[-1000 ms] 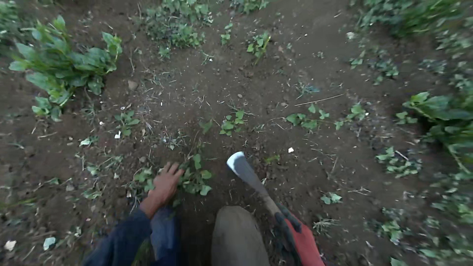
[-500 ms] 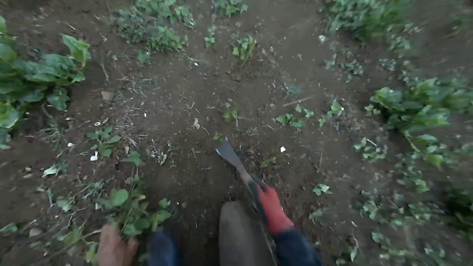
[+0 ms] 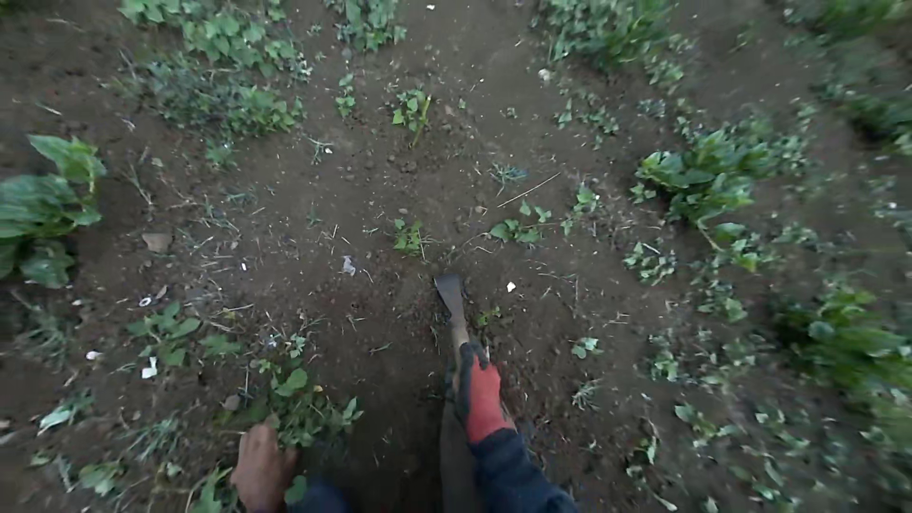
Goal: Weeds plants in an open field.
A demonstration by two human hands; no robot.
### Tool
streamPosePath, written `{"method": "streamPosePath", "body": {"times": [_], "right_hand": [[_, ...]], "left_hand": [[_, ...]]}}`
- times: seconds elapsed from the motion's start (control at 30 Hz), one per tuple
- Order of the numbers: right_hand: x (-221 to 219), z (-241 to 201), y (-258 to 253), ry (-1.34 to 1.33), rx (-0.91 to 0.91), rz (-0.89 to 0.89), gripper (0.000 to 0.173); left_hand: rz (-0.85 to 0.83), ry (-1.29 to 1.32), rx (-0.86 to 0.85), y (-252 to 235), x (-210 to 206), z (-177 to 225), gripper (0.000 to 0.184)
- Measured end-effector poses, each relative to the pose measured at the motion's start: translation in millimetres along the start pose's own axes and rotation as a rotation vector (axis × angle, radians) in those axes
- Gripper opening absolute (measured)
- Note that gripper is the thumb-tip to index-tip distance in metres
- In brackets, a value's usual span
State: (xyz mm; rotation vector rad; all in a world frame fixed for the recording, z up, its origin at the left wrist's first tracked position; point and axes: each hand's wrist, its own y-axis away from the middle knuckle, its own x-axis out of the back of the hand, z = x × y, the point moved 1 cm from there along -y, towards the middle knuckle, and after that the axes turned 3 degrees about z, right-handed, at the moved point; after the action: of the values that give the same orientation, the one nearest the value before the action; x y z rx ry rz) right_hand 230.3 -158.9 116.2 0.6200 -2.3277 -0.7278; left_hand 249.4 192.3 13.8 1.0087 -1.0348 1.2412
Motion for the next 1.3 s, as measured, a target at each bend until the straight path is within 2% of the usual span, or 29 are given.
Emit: {"method": "streamPosePath", "body": {"times": [0.1,0.17,0.27,0.33,0.43,0.53,0.7,0.8,0.87,1.03,1.1,1.2,1.27,1.3], "right_hand": [[34,7,27,0.158,0.186,-0.03,0.045],[46,6,33,0.102,0.144,-0.055,0.046],[0,-9,-12,0.065,0.026,-0.157,0.044],[-36,-10,-44,0.082,0.035,-0.205,0.045],[-28,-4,-43,0.126,0.121,-0.18,0.046],[-15,-8,-32,0.125,0.169,-0.165,0.045],[-65,-49,-60,0.193,0.124,-0.243,0.045],[-36,-53,-45,0.192,0.235,-0.249,0.044],[-28,-55,-41,0.125,0.243,-0.216,0.044],[-96,-89,-85,0.107,0.201,-0.142,0.045],[-82,-86,-68,0.152,0.258,-0.165,0.044],[-33,-57,-21,0.17,0.333,-0.214,0.047],[-16,-40,6,0.18,0.29,-0.273,0.048],[-21,-34,10,0.183,0.266,-0.31,0.048]], "left_hand": [[-0.05,0.003,-0.008,-6,6,-3,0.059],[-0.089,-0.002,0.002,-5,5,-1,0.059],[-0.12,0.011,0.028,-4,9,-1,0.059],[-0.102,0.014,0.018,-8,9,-4,0.057],[-0.027,0.001,0.005,2,1,-1,0.056],[-0.026,-0.004,0.036,-3,4,3,0.056],[-0.037,-0.007,0.07,-4,2,5,0.057],[-0.073,0.021,0.089,-7,7,9,0.056],[-0.062,0.007,0.081,-7,3,6,0.056],[0.044,-0.024,0.048,-3,-8,3,0.058],[0.083,-0.035,0.061,3,-9,3,0.058],[0.138,-0.023,0.036,-2,-9,3,0.055],[0.156,0.004,0.027,0,-9,5,0.053],[0.16,0.019,0.031,0,-9,4,0.052]]}}
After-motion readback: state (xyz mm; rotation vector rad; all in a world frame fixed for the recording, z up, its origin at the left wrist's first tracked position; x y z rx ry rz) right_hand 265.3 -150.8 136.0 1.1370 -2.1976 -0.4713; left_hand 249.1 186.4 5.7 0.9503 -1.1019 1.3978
